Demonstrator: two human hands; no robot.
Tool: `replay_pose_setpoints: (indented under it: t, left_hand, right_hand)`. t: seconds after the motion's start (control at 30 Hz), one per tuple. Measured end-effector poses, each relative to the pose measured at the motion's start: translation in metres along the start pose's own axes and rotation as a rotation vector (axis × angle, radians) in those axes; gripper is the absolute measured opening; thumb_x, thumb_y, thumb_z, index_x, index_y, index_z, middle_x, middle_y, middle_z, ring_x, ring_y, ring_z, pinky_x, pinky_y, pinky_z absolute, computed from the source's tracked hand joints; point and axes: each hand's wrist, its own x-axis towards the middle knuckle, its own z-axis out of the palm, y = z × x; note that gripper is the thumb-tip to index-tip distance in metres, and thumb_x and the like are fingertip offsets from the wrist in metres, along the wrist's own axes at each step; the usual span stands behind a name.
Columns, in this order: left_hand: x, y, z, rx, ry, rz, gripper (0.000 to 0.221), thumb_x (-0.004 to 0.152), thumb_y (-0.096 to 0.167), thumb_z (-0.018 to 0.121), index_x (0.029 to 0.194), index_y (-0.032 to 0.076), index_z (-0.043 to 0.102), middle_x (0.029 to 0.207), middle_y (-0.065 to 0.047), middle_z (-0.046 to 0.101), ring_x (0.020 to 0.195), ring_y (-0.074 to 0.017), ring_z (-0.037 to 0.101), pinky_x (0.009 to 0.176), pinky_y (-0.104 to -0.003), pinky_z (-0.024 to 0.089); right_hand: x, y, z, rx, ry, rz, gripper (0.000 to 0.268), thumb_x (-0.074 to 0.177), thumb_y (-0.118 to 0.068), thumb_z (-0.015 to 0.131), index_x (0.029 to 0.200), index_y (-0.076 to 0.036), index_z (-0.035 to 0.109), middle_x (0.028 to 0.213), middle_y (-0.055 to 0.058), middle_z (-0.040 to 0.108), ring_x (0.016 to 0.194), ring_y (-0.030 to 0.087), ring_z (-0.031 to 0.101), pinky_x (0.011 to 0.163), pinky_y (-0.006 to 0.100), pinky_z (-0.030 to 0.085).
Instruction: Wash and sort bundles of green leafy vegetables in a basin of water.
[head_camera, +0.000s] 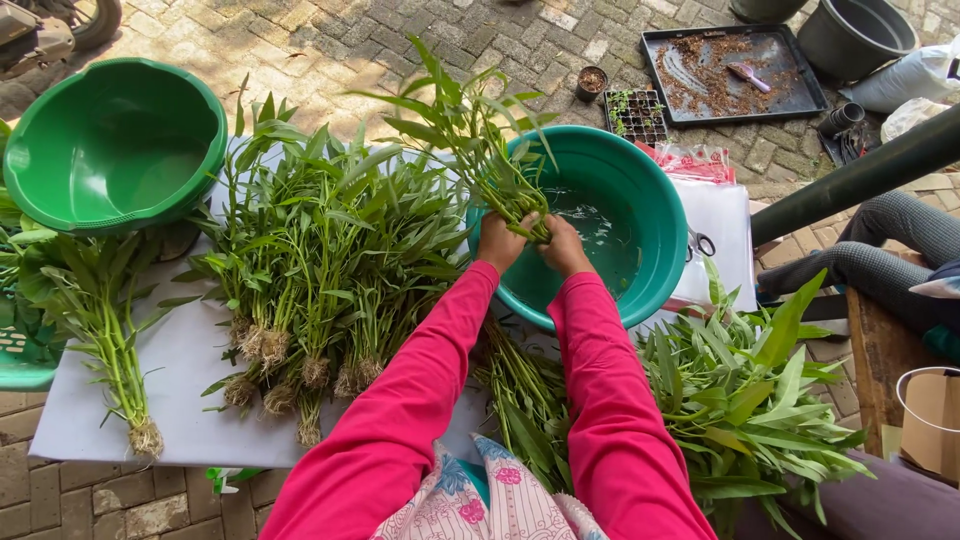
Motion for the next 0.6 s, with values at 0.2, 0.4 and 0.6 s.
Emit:
replay_pose_setpoints:
  t: [0.2,0.4,0.6]
  left_hand:
    - [-0.002,-0.008,0.006,0.0,-0.143,-0.043,0.016,0.092,0.02,0.074,0.097,0.005,0.077,0.091,-0.014,0.076,0.084,-0.0343,0.073,0.076,-0.045,0.056]
    - [0.0,0.004,0.0,-0.115,-0.128,-0.058,0.015,0.092,0.018,0.073,0.096,0.004,0.076,0.091,-0.012,0.077,0.084,-0.0323,0.073,0.076,-0.043,0.057]
    - [0.002,0.011,-0.002,-0.197,0.006,-0.097,0.017,0.089,0.017,0.079,0.098,0.004,0.076,0.092,-0.013,0.078,0.083,-0.03,0.076,0.076,-0.04,0.058]
  right_hand:
    - [0.002,-0.013,-0.006,-0.26,-0.115,0.282,0.016,0.081,-0.025,0.075,0.094,-0.015,0.074,0.093,0.017,0.073,0.094,0.041,0.069,0.08,0.052,0.055]
    - [0.005,-0.019,-0.007,-0.397,0.016,0.243,0.024,0.083,-0.038,0.073,0.087,-0.014,0.076,0.089,0.017,0.074,0.09,0.04,0.071,0.078,0.052,0.056]
    - [0.006,-0.015,-0.003,-0.476,0.097,0.14,0.035,0.092,-0.042,0.064,0.076,-0.012,0.074,0.084,0.016,0.073,0.084,0.039,0.071,0.074,0.052,0.056]
